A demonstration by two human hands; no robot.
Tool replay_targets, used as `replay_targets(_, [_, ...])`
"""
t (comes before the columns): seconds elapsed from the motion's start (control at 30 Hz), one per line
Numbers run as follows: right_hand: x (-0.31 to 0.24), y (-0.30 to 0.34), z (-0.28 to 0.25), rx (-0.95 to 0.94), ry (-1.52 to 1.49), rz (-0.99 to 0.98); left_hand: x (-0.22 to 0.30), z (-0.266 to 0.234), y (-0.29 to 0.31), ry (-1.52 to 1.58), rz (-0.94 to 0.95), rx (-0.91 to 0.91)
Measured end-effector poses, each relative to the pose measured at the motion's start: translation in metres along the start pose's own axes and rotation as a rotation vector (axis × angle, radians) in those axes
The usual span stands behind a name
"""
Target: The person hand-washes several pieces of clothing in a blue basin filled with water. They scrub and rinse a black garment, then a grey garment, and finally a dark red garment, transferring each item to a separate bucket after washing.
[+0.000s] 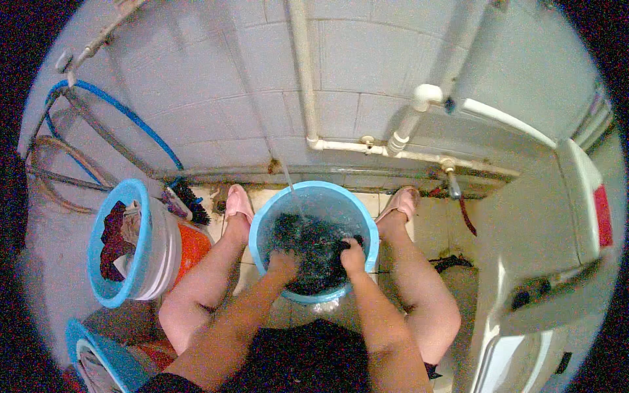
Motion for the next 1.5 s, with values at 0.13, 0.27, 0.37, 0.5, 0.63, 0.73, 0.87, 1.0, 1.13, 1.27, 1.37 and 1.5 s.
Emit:
replay_targets(0.13, [-0.055,-0.008,-0.030,-0.166,-0.244,-0.103,-0.030,-0.025,0.027,0.283,-0.151,0.023])
replay_targets(0.27, [-0.161,0.025,-0.079,-0.120,0.059,-0.373,-0.074,-0.100,0.080,0.524,-0.225,0.614])
replay_targets(0.37, [-0.251,0.091,-0.100,-0.196,0.096,-0.530,-0.109,-0.154,0.115,0.910,-0.086,0.870])
replay_targets(0.5, [-0.315,0.136,-0.120,-0.063,0.429,-0.823,-0.144,-0.199,0.135,1.851,0.169,1.078])
replay_targets(0.63, [-0.324,0.158,-0.163,0.428,0.617,-0.911,-0.113,-0.303,0.204,2.158,0.483,0.920])
replay_targets(0.73, [-0.226,0.101,-0.165,0.390,0.357,-0.516,-0.091,-0.331,0.207,2.201,0.452,0.806])
replay_targets(0.87, [-0.129,0.059,-0.115,-0.027,0.174,-0.044,-0.116,-0.264,0.144,2.317,0.287,0.504])
replay_targets(1.0, [-0.115,0.017,-0.122,0.395,-0.032,-0.422,-0.103,-0.185,0.125,1.798,-0.002,0.549])
replay_targets(1.13, [-0.197,0.079,-0.091,0.379,0.217,-0.624,-0.068,-0.140,0.093,0.757,-0.138,0.559])
replay_targets(1.27, [-0.111,0.054,-0.005,0.115,0.778,-0.680,-0.039,-0.033,0.023,0.451,-0.103,0.443])
replay_targets(1.37, [-0.057,0.049,0.030,-0.168,1.012,-0.366,-0.008,-0.025,0.024,0.253,-0.137,0.293])
replay_targets(1.5, [-0.020,0.023,0.055,-0.338,1.129,-0.270,-0.011,0.016,-0.006,0.245,-0.130,0.087])
Point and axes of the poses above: each hand's wrist, its own y-axis away from the middle knuckle, its own z-axis out of the palm, x = y × z, the point moved 7 cm from there along -y, towards the middle knuckle, and after that the axes turned 9 degrees about -x, right-handed, at the moved point
